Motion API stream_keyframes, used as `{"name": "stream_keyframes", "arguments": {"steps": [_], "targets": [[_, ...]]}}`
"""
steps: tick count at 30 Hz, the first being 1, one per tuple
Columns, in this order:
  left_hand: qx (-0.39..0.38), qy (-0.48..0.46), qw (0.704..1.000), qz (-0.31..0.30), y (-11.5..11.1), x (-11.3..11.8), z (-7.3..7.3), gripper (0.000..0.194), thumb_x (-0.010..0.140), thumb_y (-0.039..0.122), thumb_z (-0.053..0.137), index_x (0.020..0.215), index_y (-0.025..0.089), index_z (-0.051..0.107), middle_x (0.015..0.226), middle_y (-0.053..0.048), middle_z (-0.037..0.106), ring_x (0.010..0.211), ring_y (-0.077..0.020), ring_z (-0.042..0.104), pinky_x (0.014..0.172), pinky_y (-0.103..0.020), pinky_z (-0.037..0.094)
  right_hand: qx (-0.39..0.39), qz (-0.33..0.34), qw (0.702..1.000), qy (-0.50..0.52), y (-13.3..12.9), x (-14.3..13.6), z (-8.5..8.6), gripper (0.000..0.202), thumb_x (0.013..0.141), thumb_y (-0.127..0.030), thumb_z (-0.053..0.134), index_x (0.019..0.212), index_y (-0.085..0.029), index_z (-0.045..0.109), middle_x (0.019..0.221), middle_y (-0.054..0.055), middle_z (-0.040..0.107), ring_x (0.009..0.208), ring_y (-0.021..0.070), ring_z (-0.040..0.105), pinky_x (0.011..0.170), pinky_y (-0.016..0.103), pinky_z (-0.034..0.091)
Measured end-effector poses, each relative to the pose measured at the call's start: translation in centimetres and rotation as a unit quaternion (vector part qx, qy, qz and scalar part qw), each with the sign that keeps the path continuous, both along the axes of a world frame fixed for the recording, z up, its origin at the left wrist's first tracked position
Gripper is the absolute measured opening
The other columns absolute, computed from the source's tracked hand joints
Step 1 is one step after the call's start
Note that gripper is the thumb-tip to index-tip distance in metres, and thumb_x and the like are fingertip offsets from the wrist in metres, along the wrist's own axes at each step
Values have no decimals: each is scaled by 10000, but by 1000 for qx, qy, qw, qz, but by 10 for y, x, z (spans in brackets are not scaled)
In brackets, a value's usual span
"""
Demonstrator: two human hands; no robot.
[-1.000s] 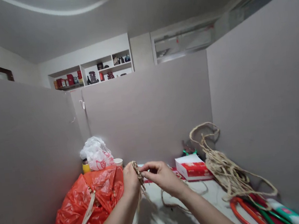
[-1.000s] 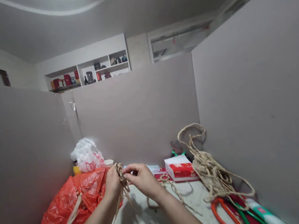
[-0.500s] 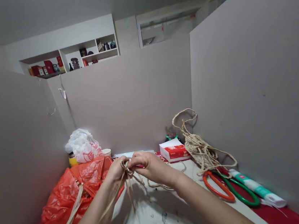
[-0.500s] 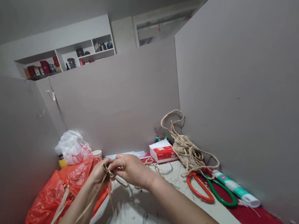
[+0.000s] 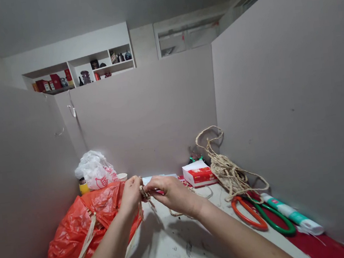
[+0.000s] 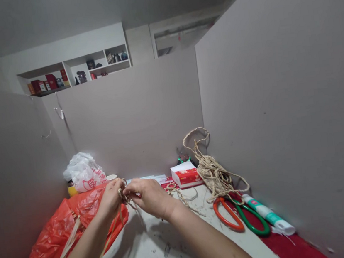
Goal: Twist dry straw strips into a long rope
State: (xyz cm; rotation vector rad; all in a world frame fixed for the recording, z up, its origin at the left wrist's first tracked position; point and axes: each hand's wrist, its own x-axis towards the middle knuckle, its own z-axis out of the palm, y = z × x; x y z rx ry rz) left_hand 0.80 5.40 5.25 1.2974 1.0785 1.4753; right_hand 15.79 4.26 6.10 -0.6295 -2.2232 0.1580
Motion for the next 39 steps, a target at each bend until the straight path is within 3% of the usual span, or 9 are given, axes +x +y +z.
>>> {"name": "stream_keyframes", "arguments": {"steps": [7,11,17,23,31,34,39], "targets": [[-75,41,992,-92,6,-9,1,112,609,243,476,518,185,448,439,47,420,369,-84,382,378,-213,320,33,-13,998,-60,-1,2,-1,202,833,-178,552,923,-275,706,815,14,608,701,105,554,633,200,365],[-79,63,986,-130,2,-11,6,137,618,241,489,497,181,465,433,38,425,373,-85,387,382,-214,319,67,-24,994,-82,-2,2,-1,208,837,-174,540,905,-284,701,817,11,594,682,104,535,603,206,337],[-35,70,993,-92,-5,-3,4,186,692,282,490,559,200,389,451,79,373,364,-70,370,368,-190,310,80,-58,992,-82,-2,2,-2,188,824,-134,528,858,-237,681,817,16,594,676,105,529,583,208,318],[57,95,994,-8,-2,1,-2,216,724,275,492,580,194,353,472,88,362,383,-55,387,394,-167,304,55,-70,994,-66,-3,4,2,160,815,-140,543,822,-230,676,819,9,587,669,97,531,600,204,333],[27,68,997,-20,-4,6,-6,239,746,324,496,595,195,363,468,91,332,381,-49,316,394,-170,267,32,-76,996,-41,-4,-4,-4,142,788,-113,520,779,-203,630,780,18,575,680,120,521,617,220,337],[48,72,996,9,-2,7,-7,251,757,317,487,590,192,348,482,91,311,409,-46,291,422,-168,251,24,-84,996,-11,-5,-10,-7,137,771,-100,502,814,-193,594,779,22,595,698,134,526,628,228,333],[93,93,990,52,-1,6,-6,271,774,319,483,579,190,345,522,75,320,469,-63,304,451,-184,253,-32,-129,991,18,-6,-14,-9,194,793,-153,464,974,-187,527,615,-22,543,555,133,485,528,231,267]]}}
